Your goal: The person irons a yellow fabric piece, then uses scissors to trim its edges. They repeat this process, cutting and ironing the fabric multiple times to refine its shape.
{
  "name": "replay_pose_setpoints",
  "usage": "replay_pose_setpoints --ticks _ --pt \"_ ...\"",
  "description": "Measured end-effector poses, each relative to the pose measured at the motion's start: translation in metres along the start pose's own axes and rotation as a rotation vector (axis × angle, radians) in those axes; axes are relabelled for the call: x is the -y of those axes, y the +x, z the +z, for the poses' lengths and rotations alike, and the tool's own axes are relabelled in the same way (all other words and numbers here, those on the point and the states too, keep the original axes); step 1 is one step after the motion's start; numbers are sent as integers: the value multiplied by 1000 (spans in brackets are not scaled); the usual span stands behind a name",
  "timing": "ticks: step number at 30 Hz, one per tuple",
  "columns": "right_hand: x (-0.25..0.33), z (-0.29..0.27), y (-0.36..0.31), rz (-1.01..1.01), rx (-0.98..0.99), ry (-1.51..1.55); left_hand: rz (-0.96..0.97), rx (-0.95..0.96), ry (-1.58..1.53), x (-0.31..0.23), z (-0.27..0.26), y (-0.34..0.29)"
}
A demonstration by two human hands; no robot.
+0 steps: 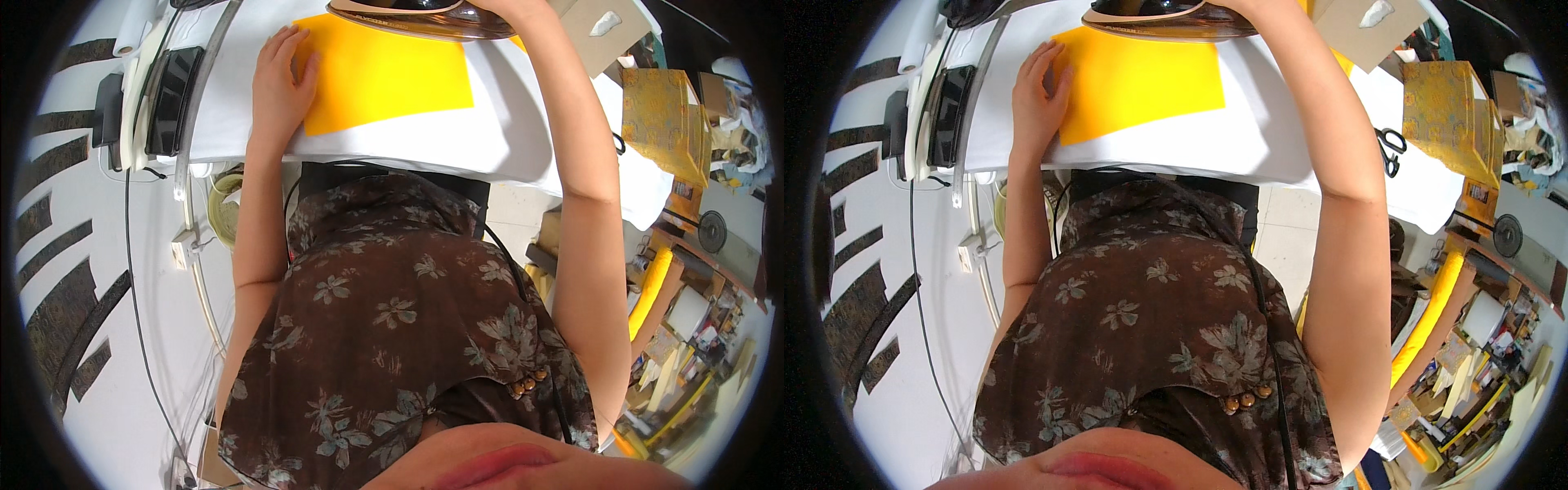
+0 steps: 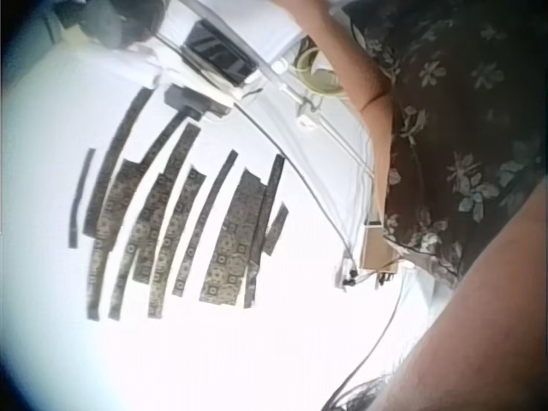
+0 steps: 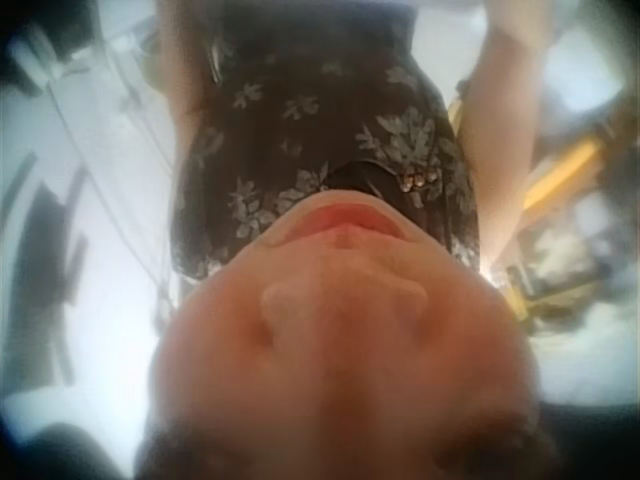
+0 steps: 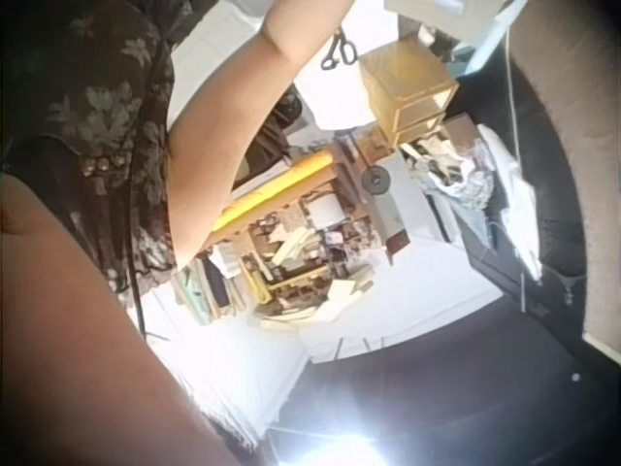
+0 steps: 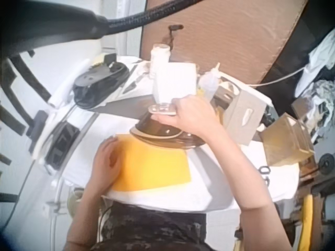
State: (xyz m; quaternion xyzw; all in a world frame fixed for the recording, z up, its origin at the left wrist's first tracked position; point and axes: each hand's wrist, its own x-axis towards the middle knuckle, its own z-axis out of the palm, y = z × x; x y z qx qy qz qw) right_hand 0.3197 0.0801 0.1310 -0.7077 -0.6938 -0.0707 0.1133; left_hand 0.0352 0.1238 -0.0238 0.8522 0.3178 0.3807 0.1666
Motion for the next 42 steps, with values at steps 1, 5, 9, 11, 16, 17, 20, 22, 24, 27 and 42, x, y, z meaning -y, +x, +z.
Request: replay_pose_setpoints --ticks 1,5,9,11,16,17,20,22,24,27,42 --pt "-2 2 -1 -7 -21 -2 -10 -13 -24 2 0 0" --pt "0 2 2 -22 -23 -14 -77 -43 -36 8 0 -2" --pt "6 4 7 -49 -37 -17 -118 -55 -64 7 0 -2" --pt "8 8 10 -68 -47 -57 -130 -65 -94 7 -1 -3" --pt "24 9 21 -91 -11 -74 -120 -128 -121 9 0 -3" --pt "27 8 23 -81 18 -68 -129 -129 -143 10 0 -3" --pt "30 14 28 -160 -18 -7 -143 -132 -189 11 1 -3" --pt "34 14 30 -175 -18 -2 -134 -138 -197 12 1 -3" --pt "37 11 31 -178 -1 -7 -115 -150 -216 15 2 -3" --pt "37 7 30 -182 16 -1 -95 -139 -206 16 2 -4" --pt "-8 -5 -3 -107 57 59 28 95 -58 -2 -3 -2"
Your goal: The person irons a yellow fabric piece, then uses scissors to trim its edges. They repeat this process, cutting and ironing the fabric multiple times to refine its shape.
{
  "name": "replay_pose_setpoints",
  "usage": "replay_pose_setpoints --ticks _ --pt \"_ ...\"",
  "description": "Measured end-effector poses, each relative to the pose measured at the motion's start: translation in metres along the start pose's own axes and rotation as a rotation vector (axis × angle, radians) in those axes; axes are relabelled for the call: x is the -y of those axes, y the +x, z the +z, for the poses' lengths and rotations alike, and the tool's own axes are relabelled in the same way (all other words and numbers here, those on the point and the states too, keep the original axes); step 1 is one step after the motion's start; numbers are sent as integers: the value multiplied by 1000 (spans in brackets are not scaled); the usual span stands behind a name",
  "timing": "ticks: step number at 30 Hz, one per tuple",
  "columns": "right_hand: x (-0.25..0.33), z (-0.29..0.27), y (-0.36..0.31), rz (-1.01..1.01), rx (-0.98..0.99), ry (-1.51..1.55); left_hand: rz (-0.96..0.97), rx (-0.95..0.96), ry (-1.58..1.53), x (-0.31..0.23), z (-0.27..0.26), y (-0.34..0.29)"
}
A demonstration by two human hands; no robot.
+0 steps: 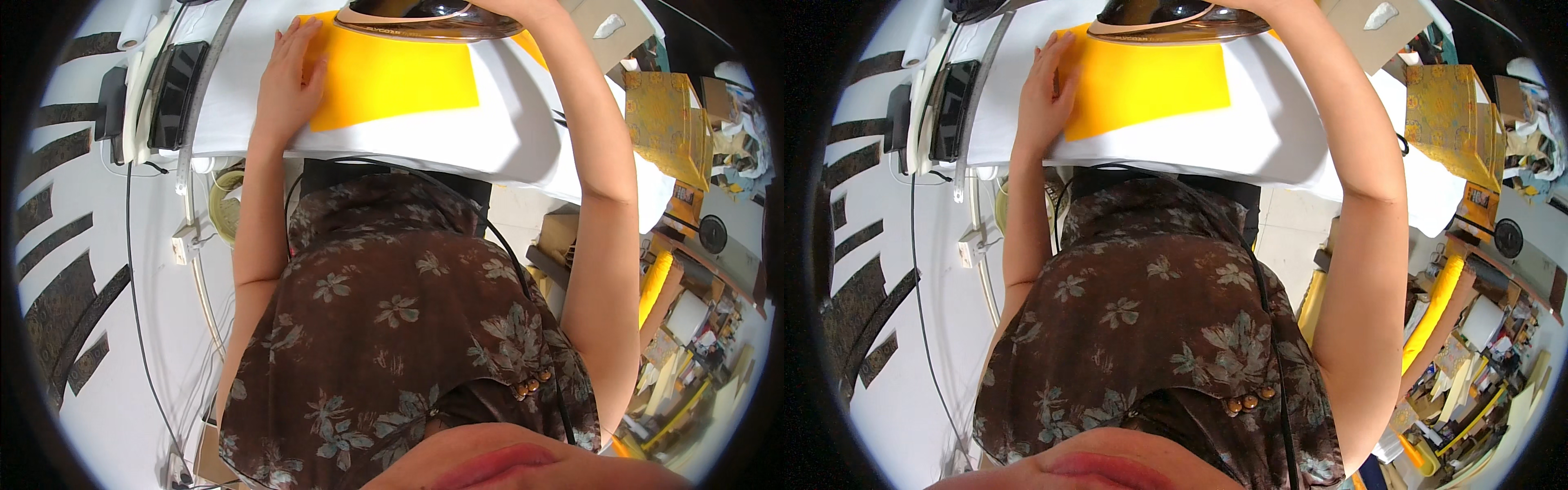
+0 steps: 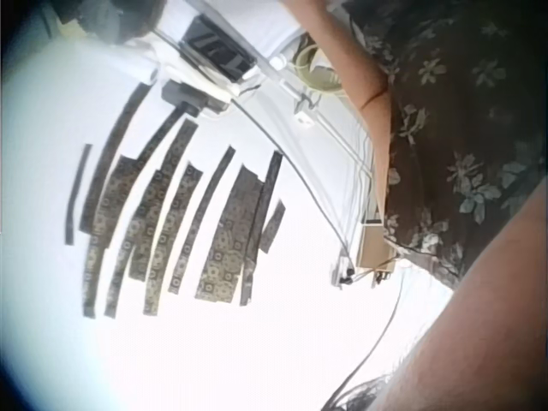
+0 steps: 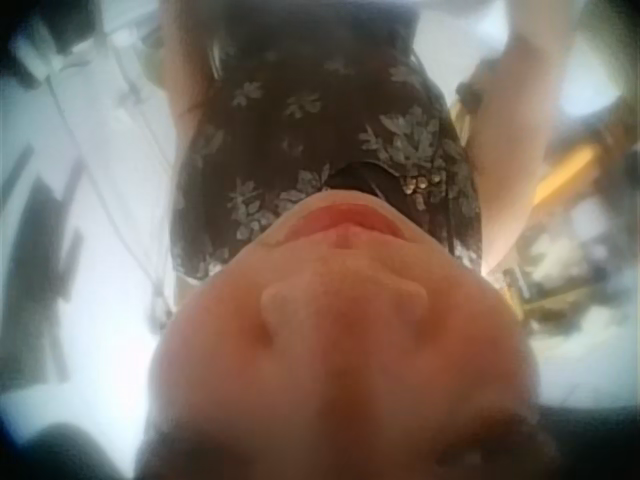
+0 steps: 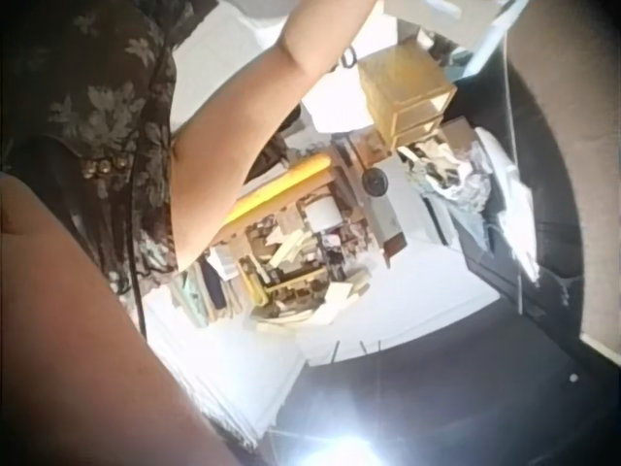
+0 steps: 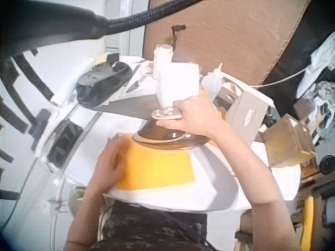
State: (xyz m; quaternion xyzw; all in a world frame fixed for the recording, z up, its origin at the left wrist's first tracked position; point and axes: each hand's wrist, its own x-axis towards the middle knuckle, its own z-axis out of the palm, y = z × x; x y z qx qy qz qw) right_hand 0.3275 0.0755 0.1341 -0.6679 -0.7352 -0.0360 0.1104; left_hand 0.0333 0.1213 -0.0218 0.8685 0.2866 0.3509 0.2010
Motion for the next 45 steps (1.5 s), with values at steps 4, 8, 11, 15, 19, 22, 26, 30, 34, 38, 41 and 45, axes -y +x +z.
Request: replay_pose_setpoints --ticks 4,8,11,15,19,22,26,30,34,38,41,45 --pt "5 -5 -7 -22 11 -10 6 0 3 0 3 2" --pt "8 -1 -8 -58 1 -28 21 3 47 4 2 -1" --pt "7 -2 -11 -84 -18 -39 35 5 56 4 2 -1" --pt "8 -2 -15 -92 -24 -36 40 7 67 4 2 0" --pt "10 -3 -18 -99 -33 -29 27 18 125 2 2 -1" --pt "12 -4 -20 -93 -24 -30 23 18 114 3 3 -1" --pt "15 -6 -23 -80 -10 -44 23 19 110 5 3 -2" --pt "17 -7 -27 -84 -27 -7 33 15 112 6 3 -2" --pt "19 -6 -31 -73 -27 -18 34 14 120 5 3 -1" --pt "22 -8 -34 -61 -16 -42 33 12 120 5 4 -1" --pt "23 -7 -37 -53 -9 -53 32 9 122 4 4 0" --pt "25 -7 -41 -49 4 -74 30 10 133 4 3 -1"
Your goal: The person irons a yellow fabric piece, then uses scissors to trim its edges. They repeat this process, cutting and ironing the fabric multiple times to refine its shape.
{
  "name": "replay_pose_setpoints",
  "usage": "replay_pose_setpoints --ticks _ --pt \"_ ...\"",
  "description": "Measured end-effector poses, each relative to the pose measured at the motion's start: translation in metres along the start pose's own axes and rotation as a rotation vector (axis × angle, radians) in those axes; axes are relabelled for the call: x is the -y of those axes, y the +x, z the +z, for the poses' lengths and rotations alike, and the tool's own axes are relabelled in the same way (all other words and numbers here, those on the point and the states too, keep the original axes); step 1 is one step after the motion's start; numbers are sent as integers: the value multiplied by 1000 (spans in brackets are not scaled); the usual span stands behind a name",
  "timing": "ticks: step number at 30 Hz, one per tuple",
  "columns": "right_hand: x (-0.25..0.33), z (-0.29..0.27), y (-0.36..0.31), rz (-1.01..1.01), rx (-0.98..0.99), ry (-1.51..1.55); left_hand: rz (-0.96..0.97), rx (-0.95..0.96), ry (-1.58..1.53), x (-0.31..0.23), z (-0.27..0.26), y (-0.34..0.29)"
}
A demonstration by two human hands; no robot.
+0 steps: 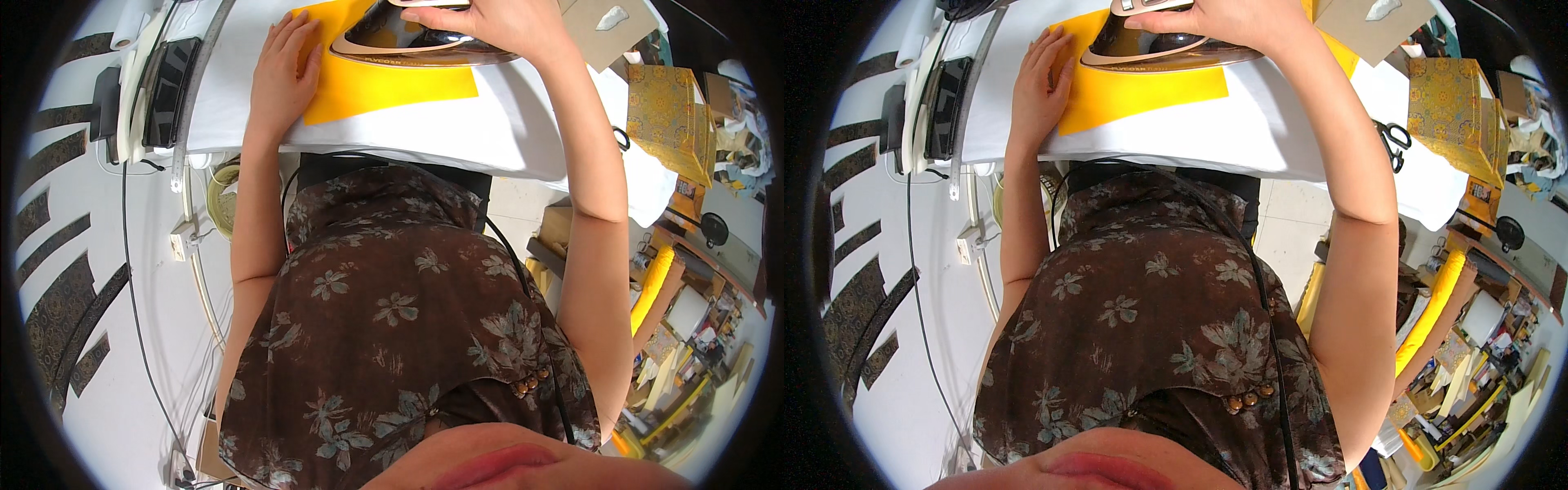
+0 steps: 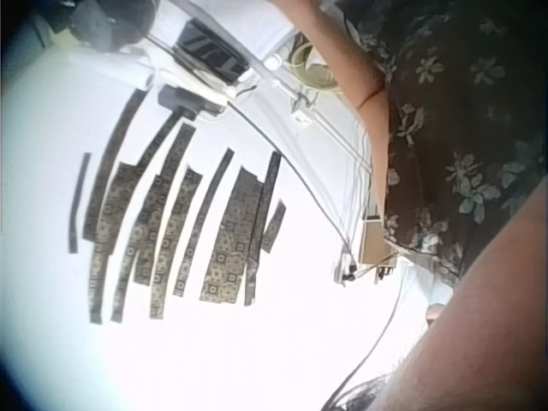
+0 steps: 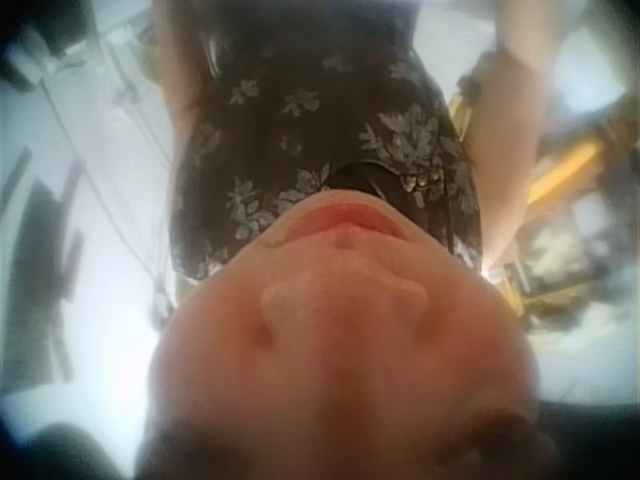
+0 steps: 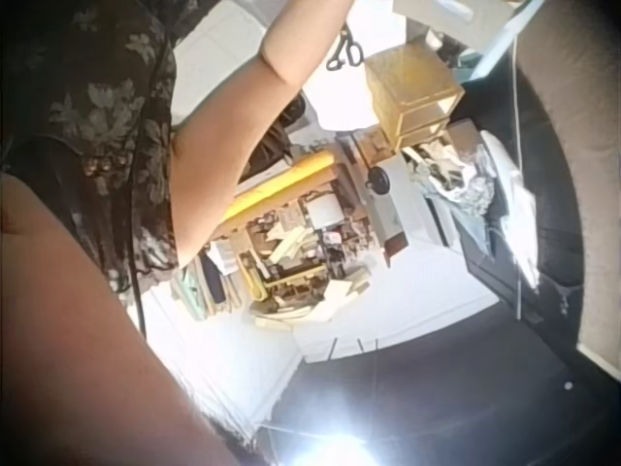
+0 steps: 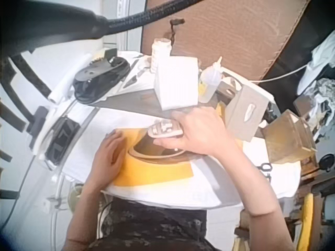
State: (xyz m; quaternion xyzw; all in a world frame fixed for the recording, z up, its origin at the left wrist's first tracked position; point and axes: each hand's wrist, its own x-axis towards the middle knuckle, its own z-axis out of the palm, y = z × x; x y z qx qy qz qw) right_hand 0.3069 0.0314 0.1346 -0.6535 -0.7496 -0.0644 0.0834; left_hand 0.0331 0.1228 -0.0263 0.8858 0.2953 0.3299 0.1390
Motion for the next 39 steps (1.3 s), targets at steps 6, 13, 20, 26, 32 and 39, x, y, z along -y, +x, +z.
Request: replay_pose_setpoints --ticks 6,13,20,26,32,39 --pt "1 2 -6 -17 -9 1 1 0 -3 0 1 1" --pt "6 0 -13 -1 -13 -7 -11 -3 -22 -3 -1 2" --pt "9 -1 -19 -19 -17 50 -12 -6 -13 -3 0 2" --pt "15 -2 -25 15 -12 38 -4 -5 -7 -2 0 2" --pt "20 -5 -30 25 -8 21 6 -10 -8 -2 0 2" --pt "26 -7 -38 38 -20 22 11 -8 -4 -3 -1 2"
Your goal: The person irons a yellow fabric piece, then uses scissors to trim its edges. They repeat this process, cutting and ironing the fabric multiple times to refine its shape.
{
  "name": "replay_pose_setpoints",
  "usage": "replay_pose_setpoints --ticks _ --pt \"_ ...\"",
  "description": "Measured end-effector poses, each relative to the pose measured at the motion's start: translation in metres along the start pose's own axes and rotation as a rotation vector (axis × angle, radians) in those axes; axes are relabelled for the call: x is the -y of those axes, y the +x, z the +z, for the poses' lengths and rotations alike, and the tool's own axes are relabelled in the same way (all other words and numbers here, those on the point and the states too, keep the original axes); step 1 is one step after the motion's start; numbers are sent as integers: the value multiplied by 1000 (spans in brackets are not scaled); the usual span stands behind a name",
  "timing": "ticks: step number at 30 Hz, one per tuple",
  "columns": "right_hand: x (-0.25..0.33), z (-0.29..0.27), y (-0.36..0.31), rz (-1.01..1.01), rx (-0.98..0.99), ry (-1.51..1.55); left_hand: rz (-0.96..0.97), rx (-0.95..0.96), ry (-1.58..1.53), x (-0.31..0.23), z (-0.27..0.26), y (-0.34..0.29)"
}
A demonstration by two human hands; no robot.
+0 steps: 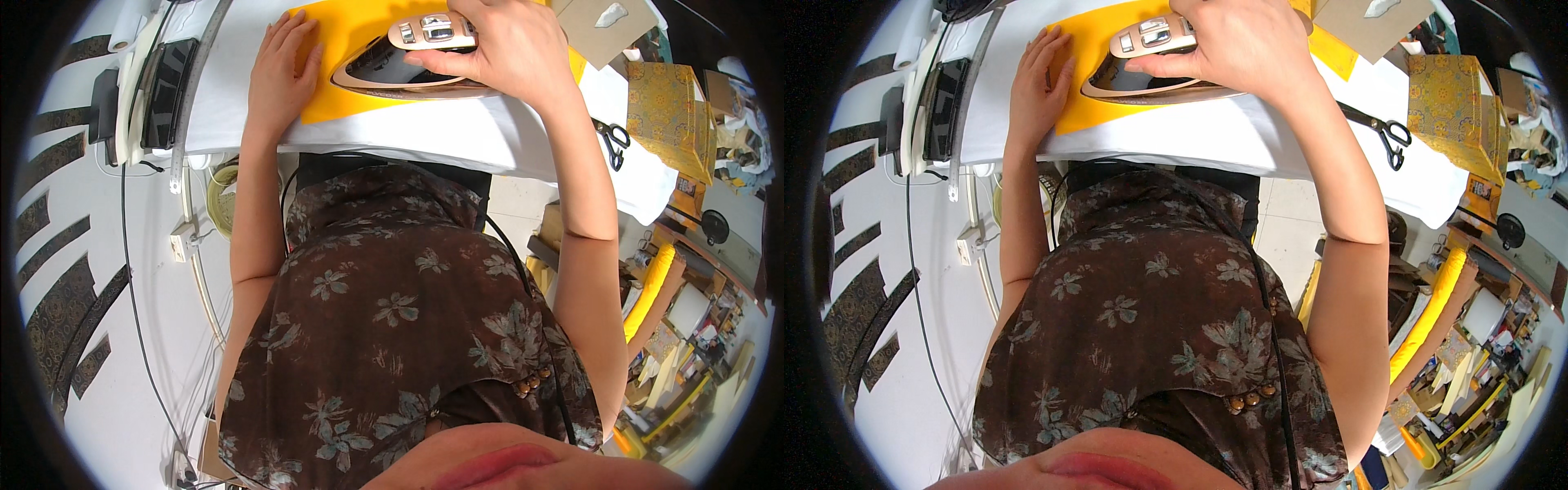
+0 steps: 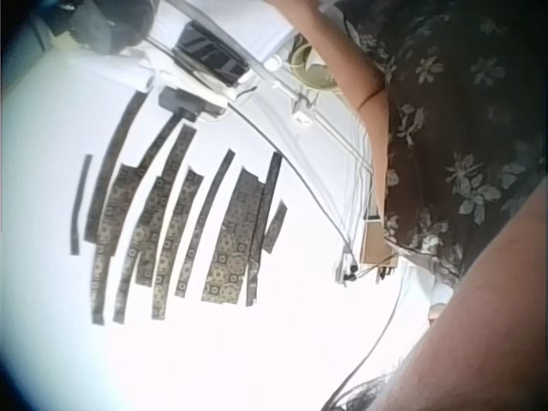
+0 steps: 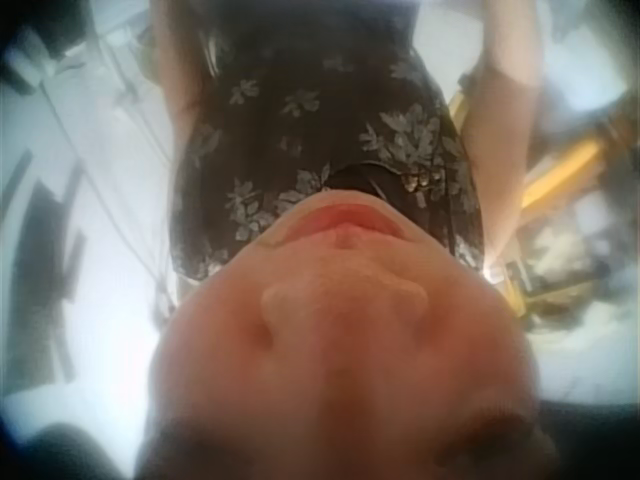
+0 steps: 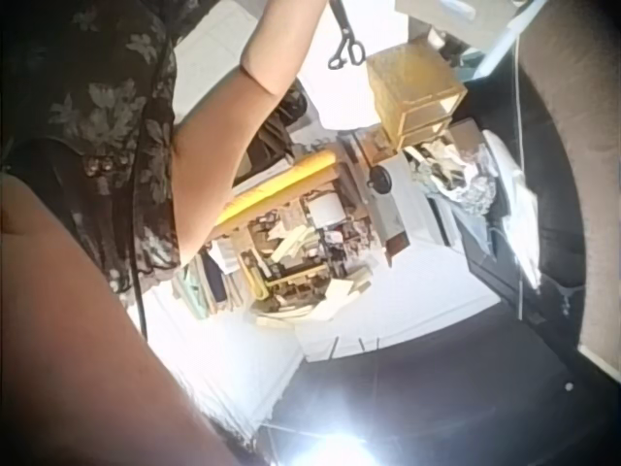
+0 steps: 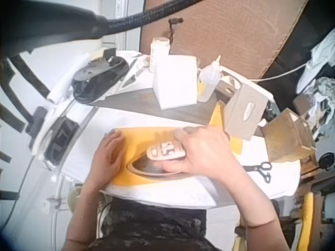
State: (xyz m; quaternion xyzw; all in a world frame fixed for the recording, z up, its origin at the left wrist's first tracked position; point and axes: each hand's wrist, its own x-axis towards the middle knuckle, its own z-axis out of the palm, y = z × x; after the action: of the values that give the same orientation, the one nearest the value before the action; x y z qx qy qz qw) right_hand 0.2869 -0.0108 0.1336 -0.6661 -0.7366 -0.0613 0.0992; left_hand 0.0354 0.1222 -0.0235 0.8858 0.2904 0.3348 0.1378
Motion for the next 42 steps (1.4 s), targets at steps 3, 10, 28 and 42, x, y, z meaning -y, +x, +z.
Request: replay_pose_setpoints --ticks 3,10,28,42 --pt "3 -2 -2 28 37 -12 -17 15 -15 -2 -2 0" --pt "4 -1 -7 -38 -22 -30 -12 15 -31 -2 -2 1" --pt "10 3 -38 457 13 763 -20 -21 -55 2 2 -2" --pt "-11 0 -54 678 6 682 -10 -28 -68 4 1 -3"
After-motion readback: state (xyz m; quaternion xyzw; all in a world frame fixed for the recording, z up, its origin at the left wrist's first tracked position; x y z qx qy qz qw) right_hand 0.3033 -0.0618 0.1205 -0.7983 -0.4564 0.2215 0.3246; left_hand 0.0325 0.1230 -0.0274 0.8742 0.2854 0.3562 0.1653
